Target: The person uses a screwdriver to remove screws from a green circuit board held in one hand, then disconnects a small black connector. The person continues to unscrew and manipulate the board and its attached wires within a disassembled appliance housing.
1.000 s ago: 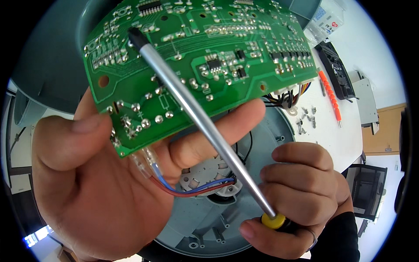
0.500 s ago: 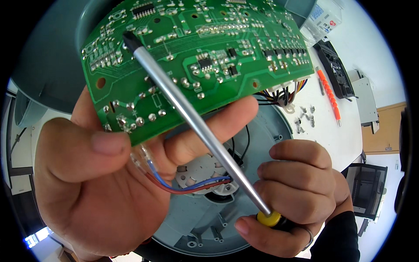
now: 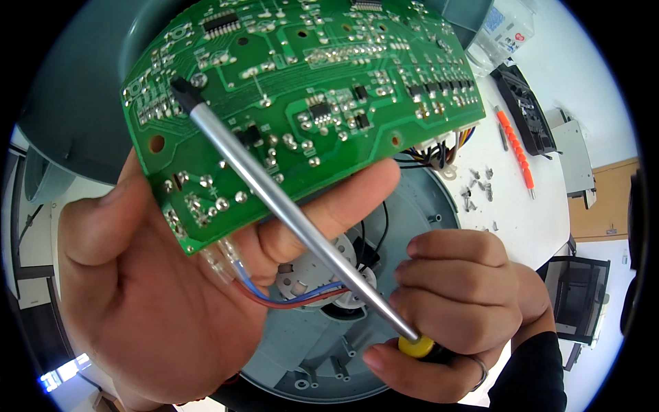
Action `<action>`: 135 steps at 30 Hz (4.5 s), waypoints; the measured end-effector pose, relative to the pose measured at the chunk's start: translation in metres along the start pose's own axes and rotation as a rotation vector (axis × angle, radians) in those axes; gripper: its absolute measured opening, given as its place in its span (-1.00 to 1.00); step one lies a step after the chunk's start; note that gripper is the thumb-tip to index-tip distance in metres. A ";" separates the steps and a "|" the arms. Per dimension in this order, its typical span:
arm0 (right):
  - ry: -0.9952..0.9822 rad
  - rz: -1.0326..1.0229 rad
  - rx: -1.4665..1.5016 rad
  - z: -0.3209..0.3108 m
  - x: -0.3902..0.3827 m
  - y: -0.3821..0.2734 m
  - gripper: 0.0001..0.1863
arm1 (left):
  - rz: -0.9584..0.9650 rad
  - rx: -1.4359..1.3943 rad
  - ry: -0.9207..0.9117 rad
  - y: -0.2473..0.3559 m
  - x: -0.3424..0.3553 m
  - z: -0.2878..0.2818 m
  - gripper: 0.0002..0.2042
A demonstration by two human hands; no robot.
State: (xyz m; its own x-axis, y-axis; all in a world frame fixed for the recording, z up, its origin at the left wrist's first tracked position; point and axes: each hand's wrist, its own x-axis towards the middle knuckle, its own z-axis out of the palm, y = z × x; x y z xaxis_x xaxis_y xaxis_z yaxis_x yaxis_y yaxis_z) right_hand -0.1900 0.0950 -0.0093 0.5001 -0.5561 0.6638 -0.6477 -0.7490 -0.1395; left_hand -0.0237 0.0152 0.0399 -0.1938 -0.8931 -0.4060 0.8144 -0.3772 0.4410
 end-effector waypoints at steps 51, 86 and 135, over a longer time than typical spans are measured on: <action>0.031 -0.134 -0.008 0.010 -0.006 0.026 -0.61 | 0.205 0.532 -0.587 -0.009 0.038 -0.056 -0.47; -0.069 -0.116 -0.028 -0.001 -0.005 0.025 -0.59 | 0.094 0.476 -0.536 0.008 0.034 -0.052 -0.48; -0.109 -0.149 -0.018 0.003 -0.007 0.029 -0.58 | -0.027 0.373 -0.442 0.007 0.026 -0.028 -0.46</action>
State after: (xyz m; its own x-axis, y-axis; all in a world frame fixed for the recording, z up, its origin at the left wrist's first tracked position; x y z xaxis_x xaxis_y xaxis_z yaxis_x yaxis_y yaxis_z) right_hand -0.2108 0.0760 -0.0198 0.6496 -0.4762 0.5927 -0.5720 -0.8196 -0.0316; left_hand -0.0073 -0.0040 0.0102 -0.4874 -0.8691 -0.0838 0.5735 -0.3911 0.7198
